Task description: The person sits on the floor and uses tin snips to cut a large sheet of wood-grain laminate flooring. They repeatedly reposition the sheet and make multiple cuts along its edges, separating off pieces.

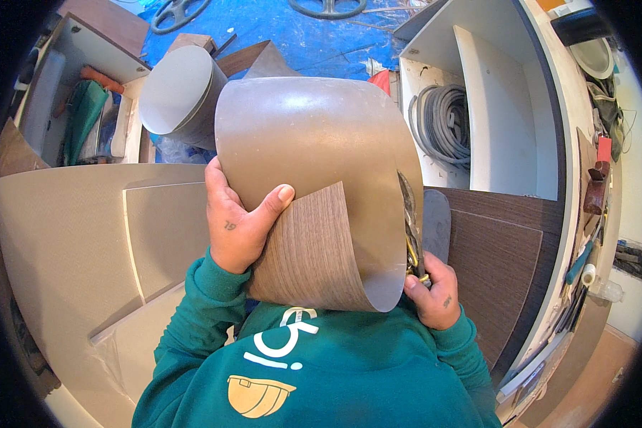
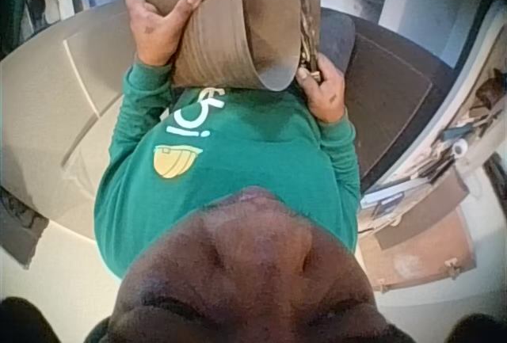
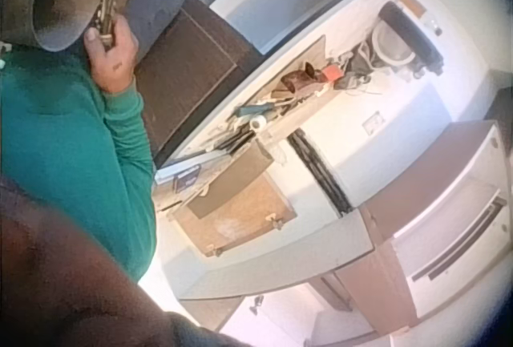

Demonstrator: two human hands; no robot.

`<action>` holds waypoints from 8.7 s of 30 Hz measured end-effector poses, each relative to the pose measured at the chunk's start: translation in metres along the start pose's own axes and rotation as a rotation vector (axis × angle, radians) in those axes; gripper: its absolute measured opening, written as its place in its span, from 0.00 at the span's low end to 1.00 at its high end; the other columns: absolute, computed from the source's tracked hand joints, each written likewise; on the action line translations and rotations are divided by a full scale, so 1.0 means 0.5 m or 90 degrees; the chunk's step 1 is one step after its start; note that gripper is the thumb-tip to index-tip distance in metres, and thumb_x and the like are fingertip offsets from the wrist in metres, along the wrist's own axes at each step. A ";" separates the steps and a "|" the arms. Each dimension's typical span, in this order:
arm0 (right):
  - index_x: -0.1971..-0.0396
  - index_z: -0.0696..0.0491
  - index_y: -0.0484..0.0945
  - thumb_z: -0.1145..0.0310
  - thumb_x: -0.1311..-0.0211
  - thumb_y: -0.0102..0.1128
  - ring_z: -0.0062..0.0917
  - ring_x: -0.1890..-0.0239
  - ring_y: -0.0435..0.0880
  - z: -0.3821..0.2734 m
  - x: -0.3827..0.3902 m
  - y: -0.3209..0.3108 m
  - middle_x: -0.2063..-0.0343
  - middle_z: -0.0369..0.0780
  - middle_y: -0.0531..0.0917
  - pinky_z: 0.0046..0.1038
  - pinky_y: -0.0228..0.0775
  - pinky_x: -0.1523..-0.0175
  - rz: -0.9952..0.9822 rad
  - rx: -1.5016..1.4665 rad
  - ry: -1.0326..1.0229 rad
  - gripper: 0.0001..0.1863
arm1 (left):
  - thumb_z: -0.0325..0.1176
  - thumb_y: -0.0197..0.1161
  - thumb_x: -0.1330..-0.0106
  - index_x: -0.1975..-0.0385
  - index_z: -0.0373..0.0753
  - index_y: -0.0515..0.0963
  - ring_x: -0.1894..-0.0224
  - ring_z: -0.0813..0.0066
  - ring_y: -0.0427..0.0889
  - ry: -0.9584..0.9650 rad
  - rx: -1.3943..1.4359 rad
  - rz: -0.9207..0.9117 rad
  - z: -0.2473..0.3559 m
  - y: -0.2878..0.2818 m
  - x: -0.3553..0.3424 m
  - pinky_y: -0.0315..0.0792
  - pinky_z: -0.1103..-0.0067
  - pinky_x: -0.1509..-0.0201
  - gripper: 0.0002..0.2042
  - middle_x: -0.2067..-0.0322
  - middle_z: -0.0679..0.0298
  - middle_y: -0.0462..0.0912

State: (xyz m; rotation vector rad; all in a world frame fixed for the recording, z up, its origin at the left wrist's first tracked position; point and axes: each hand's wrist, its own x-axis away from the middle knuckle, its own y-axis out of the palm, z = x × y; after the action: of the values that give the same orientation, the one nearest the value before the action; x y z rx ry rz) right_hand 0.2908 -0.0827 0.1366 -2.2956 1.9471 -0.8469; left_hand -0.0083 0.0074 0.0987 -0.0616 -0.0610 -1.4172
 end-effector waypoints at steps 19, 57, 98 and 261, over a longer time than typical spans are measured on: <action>0.63 0.60 0.79 0.57 0.39 0.67 0.25 0.74 0.75 0.017 -0.002 0.003 0.77 0.41 0.79 0.30 0.69 0.65 0.013 0.006 -0.020 0.19 | 0.34 0.76 0.40 0.35 0.30 0.56 0.41 0.66 0.76 -0.016 0.001 -0.001 0.009 0.003 0.004 0.68 0.72 0.34 0.39 0.44 0.50 0.75; 0.63 0.61 0.79 0.59 0.39 0.66 0.24 0.73 0.73 0.007 -0.014 0.000 0.77 0.40 0.78 0.30 0.68 0.65 0.001 0.022 -0.028 0.18 | 0.31 0.75 0.39 0.34 0.31 0.54 0.42 0.64 0.78 -0.008 -0.013 -0.010 0.005 -0.002 0.006 0.71 0.71 0.35 0.39 0.44 0.48 0.75; 0.60 0.60 0.80 0.58 0.37 0.64 0.24 0.72 0.77 0.003 -0.016 0.014 0.74 0.42 0.81 0.30 0.71 0.63 0.014 -0.038 -0.037 0.18 | 0.35 0.76 0.40 0.33 0.31 0.54 0.40 0.65 0.75 -0.022 0.008 -0.012 0.003 0.005 0.007 0.67 0.71 0.32 0.42 0.42 0.50 0.73; 0.52 0.62 0.76 0.55 0.24 0.47 0.30 0.71 0.72 -0.024 -0.052 0.063 0.73 0.43 0.75 0.32 0.67 0.63 0.031 -0.168 -0.267 0.22 | 0.37 0.58 0.24 0.38 0.29 0.71 0.43 0.65 0.80 0.041 0.246 -0.015 0.148 -0.041 -0.047 0.72 0.72 0.37 0.21 0.44 0.55 0.80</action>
State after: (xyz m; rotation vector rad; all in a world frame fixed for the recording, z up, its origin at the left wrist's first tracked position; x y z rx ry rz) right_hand 0.2554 -0.0618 0.1257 -2.2994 1.9989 -0.0883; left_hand -0.0324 0.0333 0.1707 0.3048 -0.2807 -1.4082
